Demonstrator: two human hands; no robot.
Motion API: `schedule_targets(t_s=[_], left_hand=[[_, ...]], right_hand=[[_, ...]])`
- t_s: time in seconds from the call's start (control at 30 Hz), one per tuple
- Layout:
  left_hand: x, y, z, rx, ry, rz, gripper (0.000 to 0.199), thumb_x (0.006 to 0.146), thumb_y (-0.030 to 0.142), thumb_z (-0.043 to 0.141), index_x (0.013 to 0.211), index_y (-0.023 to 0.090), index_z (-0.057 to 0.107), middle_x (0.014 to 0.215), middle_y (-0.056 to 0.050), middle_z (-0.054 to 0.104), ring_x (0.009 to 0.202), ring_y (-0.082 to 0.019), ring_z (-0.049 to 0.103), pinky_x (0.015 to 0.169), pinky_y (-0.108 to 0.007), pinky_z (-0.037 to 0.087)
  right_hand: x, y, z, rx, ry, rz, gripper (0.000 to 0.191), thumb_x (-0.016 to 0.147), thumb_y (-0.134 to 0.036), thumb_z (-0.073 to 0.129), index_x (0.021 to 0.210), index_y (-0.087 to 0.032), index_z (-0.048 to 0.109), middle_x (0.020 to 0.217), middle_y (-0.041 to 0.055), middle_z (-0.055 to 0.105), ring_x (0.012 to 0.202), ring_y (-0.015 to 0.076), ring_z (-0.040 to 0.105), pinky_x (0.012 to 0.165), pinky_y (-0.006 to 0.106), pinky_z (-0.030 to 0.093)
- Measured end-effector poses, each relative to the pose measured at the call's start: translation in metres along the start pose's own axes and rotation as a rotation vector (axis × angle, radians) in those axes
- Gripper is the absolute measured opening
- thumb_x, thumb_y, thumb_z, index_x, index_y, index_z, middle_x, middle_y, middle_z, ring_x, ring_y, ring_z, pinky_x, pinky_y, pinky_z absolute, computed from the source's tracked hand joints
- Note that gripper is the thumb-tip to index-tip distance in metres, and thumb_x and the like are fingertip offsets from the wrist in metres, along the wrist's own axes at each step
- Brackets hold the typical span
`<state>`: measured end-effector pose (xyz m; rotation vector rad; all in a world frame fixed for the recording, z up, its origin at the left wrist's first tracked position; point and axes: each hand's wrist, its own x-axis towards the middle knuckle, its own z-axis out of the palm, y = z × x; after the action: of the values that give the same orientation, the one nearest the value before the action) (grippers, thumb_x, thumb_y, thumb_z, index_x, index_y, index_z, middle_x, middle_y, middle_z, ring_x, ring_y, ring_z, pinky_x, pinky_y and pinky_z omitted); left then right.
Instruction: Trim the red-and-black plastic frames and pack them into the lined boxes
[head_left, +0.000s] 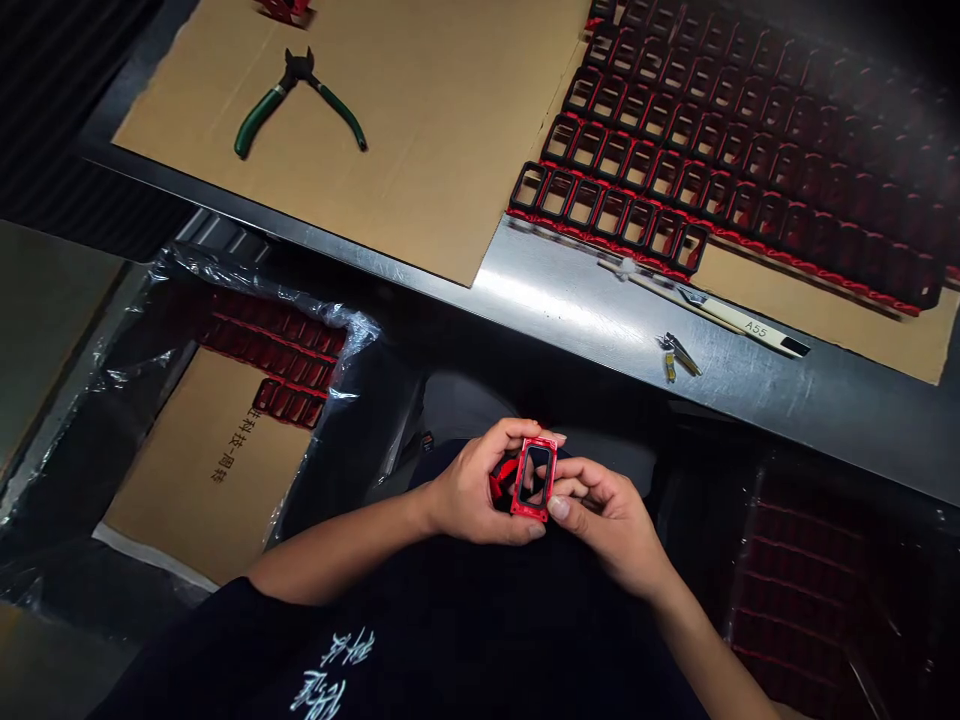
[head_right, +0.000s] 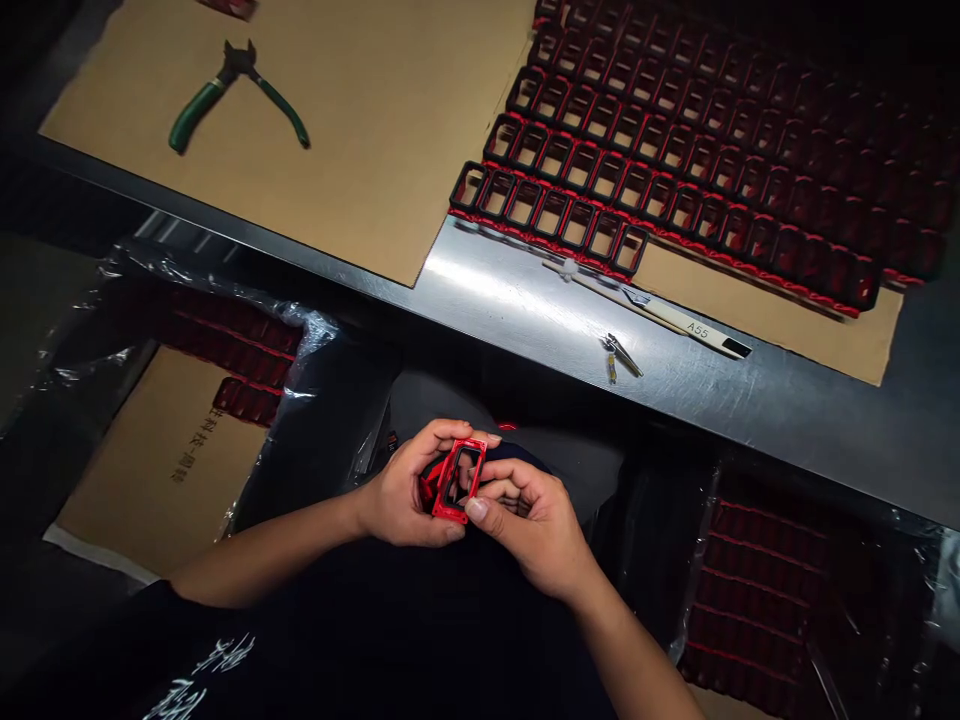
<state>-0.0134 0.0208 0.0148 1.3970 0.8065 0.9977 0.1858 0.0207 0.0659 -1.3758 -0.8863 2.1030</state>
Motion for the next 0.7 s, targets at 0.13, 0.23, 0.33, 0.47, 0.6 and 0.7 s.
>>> schedule_targets(t_s=[0.13, 0.23, 0.33, 0.47, 0.6, 0.7], left_hand=[[0.000, 0.002, -0.002, 0.091, 0.003, 0.030, 0.088, 0.069, 0.036, 0.088, 0.144, 0.023, 0.043, 0.128, -0.017, 0.069, 0.112, -0.030, 0.073, 0.096, -0.040, 0.060], [0.001, 0.003, -0.003, 0.125, -0.002, 0.053, 0.088, 0.071, 0.039, 0.087, 0.145, 0.023, 0.042, 0.129, -0.018, 0.069, 0.112, -0.031, 0.073, 0.096, -0.041, 0.060], [0.002, 0.002, -0.003, 0.130, -0.008, 0.079, 0.088, 0.073, 0.040, 0.086, 0.146, 0.023, 0.041, 0.130, -0.019, 0.068, 0.114, -0.030, 0.072, 0.096, -0.041, 0.060], [0.003, 0.002, -0.003, 0.129, -0.017, 0.087, 0.087, 0.074, 0.042, 0.085, 0.147, 0.023, 0.041, 0.129, -0.019, 0.068, 0.113, -0.030, 0.072, 0.096, -0.040, 0.060], [0.002, 0.003, -0.003, 0.157, 0.003, 0.032, 0.084, 0.074, 0.053, 0.084, 0.142, 0.021, 0.046, 0.121, -0.016, 0.072, 0.103, -0.029, 0.075, 0.090, -0.037, 0.061], [0.002, 0.005, -0.003, 0.170, 0.005, -0.028, 0.082, 0.074, 0.059, 0.081, 0.138, 0.019, 0.048, 0.113, -0.014, 0.074, 0.093, -0.026, 0.077, 0.082, -0.033, 0.063]], right_hand=[[0.000, 0.004, -0.003, 0.068, -0.066, 0.023, 0.040, 0.079, -0.054, 0.081, 0.100, -0.020, 0.072, 0.081, 0.0044, 0.077, 0.073, 0.0176, 0.073, 0.074, 0.030, 0.058], [-0.001, 0.006, -0.003, 0.083, -0.078, 0.023, 0.040, 0.080, -0.053, 0.081, 0.102, -0.021, 0.071, 0.084, 0.0050, 0.078, 0.076, 0.0183, 0.074, 0.077, 0.031, 0.058], [-0.001, 0.006, -0.003, 0.083, -0.079, 0.015, 0.039, 0.080, -0.052, 0.081, 0.103, -0.021, 0.071, 0.086, 0.0050, 0.078, 0.078, 0.0189, 0.074, 0.078, 0.031, 0.058], [-0.002, 0.008, -0.004, 0.114, -0.070, 0.009, 0.035, 0.081, -0.047, 0.083, 0.102, -0.022, 0.071, 0.084, 0.0036, 0.078, 0.077, 0.0170, 0.073, 0.077, 0.029, 0.057], [0.000, 0.009, -0.003, 0.151, -0.069, 0.000, 0.033, 0.080, -0.045, 0.084, 0.102, -0.022, 0.073, 0.083, 0.0027, 0.079, 0.077, 0.0156, 0.074, 0.076, 0.027, 0.056], [0.003, 0.012, -0.004, 0.159, -0.065, -0.016, 0.032, 0.082, -0.047, 0.083, 0.100, -0.022, 0.074, 0.081, 0.0026, 0.079, 0.077, 0.0157, 0.074, 0.078, 0.027, 0.056]])
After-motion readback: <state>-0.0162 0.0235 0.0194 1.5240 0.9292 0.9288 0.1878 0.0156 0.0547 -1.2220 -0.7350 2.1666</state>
